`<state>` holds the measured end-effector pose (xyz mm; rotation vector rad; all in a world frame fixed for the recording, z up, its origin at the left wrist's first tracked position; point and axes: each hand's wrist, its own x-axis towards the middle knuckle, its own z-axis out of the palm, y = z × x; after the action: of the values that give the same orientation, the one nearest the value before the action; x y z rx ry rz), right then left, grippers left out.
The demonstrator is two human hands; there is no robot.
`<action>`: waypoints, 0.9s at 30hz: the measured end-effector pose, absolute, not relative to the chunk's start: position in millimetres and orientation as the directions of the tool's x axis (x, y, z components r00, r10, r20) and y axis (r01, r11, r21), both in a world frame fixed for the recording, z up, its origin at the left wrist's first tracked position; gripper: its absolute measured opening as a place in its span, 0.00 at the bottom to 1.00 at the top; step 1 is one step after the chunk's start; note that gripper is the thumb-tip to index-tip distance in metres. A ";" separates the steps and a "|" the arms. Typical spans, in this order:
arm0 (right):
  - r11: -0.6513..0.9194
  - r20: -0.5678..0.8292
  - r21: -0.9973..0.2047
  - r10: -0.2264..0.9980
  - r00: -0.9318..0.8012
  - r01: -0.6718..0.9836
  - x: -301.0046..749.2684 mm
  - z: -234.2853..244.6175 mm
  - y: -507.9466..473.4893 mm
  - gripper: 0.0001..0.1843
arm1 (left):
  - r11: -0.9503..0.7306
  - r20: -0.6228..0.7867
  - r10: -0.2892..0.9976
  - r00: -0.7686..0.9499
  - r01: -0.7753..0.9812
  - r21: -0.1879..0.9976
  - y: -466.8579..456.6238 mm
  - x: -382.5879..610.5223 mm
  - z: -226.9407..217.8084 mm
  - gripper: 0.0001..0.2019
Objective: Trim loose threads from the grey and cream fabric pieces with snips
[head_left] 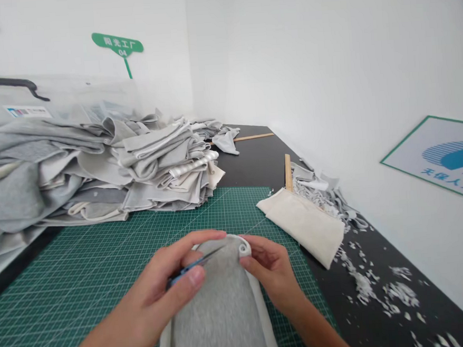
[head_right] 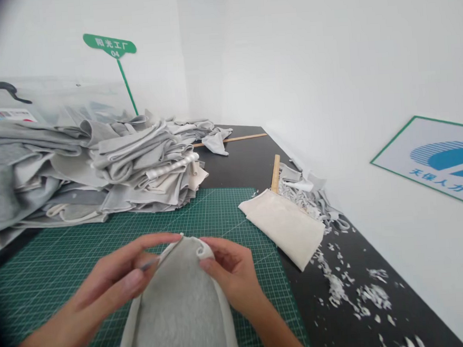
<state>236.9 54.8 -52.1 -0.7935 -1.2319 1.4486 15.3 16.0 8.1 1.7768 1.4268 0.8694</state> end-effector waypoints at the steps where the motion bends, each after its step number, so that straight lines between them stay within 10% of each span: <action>1: 0.044 0.125 -0.953 0.958 -0.257 -0.301 237.0 -53.4 54.1 0.16 | -0.144 0.064 0.984 0.164 0.539 0.830 13.5 19.8 4.7 0.20; 21: 0.096 0.201 -0.945 0.924 -0.326 -0.312 238.0 -48.6 43.4 0.12 | -0.598 0.493 0.785 0.375 0.664 0.449 9.9 30.1 -12.2 0.18; 27: 0.224 0.268 -0.952 0.939 -0.217 -0.209 236.2 -40.5 39.2 0.16 | -0.506 0.597 0.763 0.246 0.803 0.316 2.6 41.3 -9.5 0.15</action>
<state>236.2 39.2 -40.5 -0.7637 -1.3535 1.2707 41.3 2.6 -9.5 2.5219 1.5865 1.1556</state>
